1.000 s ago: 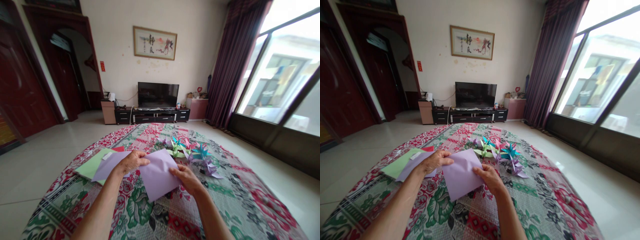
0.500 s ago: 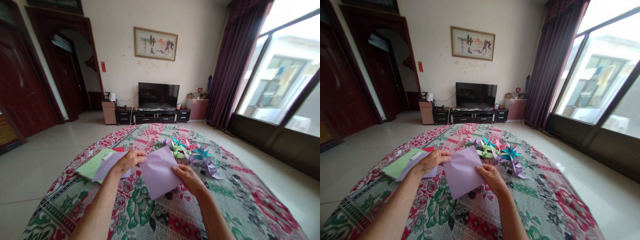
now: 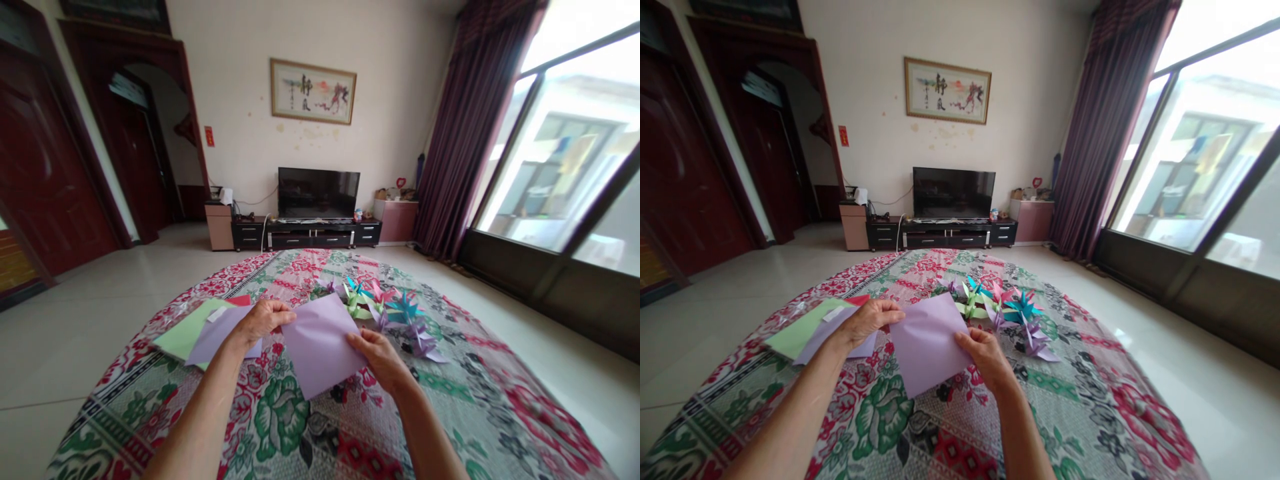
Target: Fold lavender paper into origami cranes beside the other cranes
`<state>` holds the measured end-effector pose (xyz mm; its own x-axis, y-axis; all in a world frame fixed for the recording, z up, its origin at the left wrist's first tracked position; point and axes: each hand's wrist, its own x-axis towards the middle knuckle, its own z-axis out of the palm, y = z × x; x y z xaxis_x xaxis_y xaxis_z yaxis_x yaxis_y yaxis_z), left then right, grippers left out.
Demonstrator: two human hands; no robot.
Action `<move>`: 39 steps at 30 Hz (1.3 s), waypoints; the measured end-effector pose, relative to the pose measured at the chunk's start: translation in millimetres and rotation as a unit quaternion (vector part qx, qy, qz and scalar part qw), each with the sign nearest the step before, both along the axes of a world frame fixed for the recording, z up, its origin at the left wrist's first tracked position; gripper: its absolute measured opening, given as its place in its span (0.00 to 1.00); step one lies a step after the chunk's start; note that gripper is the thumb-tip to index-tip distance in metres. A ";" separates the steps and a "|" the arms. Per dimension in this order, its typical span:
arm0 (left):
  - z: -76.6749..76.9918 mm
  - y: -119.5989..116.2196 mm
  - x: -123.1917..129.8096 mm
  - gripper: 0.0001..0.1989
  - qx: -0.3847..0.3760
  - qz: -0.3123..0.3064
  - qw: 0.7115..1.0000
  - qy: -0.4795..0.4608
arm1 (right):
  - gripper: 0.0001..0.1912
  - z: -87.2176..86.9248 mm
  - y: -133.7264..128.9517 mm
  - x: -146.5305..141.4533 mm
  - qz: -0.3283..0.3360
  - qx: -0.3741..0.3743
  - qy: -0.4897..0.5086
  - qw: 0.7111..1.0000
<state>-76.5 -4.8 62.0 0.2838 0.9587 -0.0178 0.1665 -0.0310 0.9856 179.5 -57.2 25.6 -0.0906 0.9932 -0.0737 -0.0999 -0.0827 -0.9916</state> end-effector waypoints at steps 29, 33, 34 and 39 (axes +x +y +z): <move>5.3 -7.1 7.0 0.07 0.141 0.006 0.976 -0.167 | 0.30 6.2 -6.6 -8.4 0.079 0.007 0.317 0.945; 5.7 -8.5 7.4 0.06 0.140 -0.021 0.984 -0.109 | 0.30 5.3 -5.1 -11.8 0.090 -0.046 0.226 0.969; 5.9 -8.8 7.7 0.06 0.140 -0.034 0.985 -0.098 | 0.27 3.2 -4.2 -12.5 0.081 -0.058 0.206 0.973; 7.4 -9.2 10.1 0.08 0.173 -0.073 0.982 -0.026 | 0.23 -9.7 1.3 -14.0 0.039 -0.079 0.156 0.984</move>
<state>-66.4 -13.9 69.5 0.4111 0.8538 0.3195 0.0846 -0.3848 0.9191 165.5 -55.9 15.9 -0.2091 0.9606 -0.1832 -0.3842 -0.2529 -0.8879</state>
